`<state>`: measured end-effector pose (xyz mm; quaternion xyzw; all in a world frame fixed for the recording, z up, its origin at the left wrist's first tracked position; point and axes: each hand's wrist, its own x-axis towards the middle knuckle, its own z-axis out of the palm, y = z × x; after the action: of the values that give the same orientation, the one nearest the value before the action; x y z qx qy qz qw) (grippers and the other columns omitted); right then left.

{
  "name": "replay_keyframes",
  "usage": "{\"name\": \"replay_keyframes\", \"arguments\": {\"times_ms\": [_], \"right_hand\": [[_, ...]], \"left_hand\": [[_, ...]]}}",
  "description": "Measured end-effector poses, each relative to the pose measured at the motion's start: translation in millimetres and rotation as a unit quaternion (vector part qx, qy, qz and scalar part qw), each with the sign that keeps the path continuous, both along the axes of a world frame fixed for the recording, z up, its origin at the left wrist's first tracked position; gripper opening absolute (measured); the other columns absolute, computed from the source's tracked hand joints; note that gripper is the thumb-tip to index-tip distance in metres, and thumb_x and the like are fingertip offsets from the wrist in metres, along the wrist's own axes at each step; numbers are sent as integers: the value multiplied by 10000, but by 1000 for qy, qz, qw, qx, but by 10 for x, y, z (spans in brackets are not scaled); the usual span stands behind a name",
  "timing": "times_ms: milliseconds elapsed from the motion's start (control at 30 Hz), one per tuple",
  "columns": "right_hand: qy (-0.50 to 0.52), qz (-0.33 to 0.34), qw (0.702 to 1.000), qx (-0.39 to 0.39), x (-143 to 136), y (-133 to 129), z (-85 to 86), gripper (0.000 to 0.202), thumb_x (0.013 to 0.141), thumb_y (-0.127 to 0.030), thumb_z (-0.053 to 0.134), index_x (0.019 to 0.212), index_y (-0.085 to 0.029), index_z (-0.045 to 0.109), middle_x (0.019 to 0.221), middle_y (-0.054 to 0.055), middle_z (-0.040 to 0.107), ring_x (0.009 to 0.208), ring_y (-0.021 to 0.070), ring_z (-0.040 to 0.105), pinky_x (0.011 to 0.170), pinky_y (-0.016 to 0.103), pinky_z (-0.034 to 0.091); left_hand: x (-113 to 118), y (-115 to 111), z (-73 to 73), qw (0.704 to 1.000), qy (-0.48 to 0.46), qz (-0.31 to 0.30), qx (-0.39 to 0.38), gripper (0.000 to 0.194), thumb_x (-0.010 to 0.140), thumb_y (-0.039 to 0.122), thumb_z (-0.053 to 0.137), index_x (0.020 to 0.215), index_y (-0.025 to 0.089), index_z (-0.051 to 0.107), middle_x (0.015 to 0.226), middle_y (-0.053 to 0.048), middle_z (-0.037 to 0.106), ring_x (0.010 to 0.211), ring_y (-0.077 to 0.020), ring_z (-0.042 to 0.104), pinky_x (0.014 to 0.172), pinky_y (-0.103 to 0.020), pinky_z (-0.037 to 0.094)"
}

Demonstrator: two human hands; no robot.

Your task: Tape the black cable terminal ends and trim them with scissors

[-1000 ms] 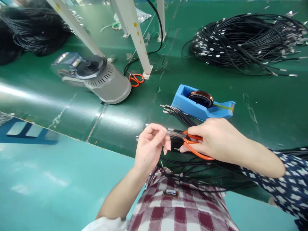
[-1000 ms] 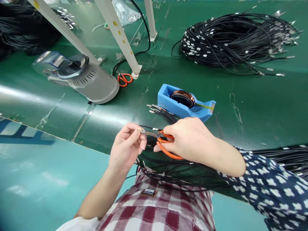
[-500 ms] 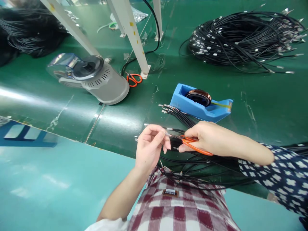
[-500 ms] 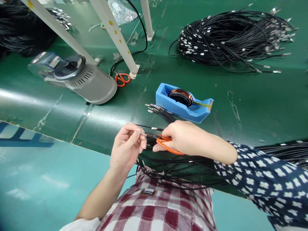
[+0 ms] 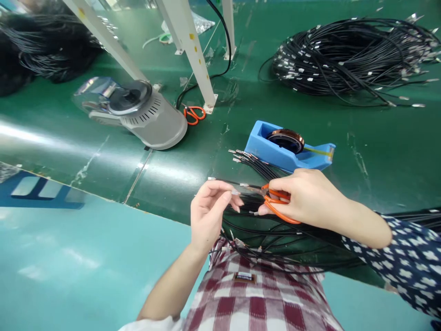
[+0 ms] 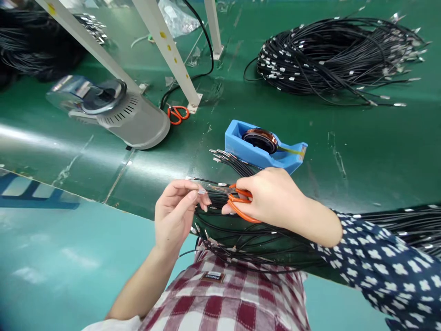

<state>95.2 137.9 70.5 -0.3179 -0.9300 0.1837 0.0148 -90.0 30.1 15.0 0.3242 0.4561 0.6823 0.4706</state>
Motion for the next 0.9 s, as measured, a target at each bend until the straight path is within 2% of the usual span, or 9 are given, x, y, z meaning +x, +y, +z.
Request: {"name": "replay_keyframes", "arguments": {"times_ms": [167,400,600,767,900], "right_hand": [[20,37,995,88,-35,-83,-17,472,887,-579,561,631,-190,631,593,12,691,467,113,485,596,294,254],[7,53,992,115,-61,-95,0,439,864,-567,605,648,-186,631,603,2,705,467,115,489,600,301,242],[-36,61,994,84,-97,-71,53,427,873,-531,608,621,-186,619,593,9,701,462,120,475,583,300,241],[-101,72,991,54,-142,-48,77,402,887,-495,596,644,-178,636,577,36,667,479,136,485,529,298,192],[-67,39,996,-41,-133,-19,14,414,900,-501,573,635,-185,606,547,2,608,472,109,432,493,274,193]], "left_hand": [[14,-10,29,1000,-17,-19,-4,60,904,130,620,893,160,670,686,-19,688,581,-131,667,483,-209,537],[26,-35,74,999,-39,-20,-21,41,891,153,647,851,154,658,645,-7,676,525,-120,647,426,-186,510],[42,-36,66,998,-46,-24,-28,46,893,166,647,850,151,648,641,-4,672,516,-114,644,421,-177,502],[62,-27,43,998,-54,-22,-35,50,888,168,653,843,150,639,654,-10,679,516,-118,648,413,-175,492],[59,-14,29,998,-54,-16,-29,53,889,172,651,841,155,637,657,-8,671,516,-114,638,421,-179,485]]}}
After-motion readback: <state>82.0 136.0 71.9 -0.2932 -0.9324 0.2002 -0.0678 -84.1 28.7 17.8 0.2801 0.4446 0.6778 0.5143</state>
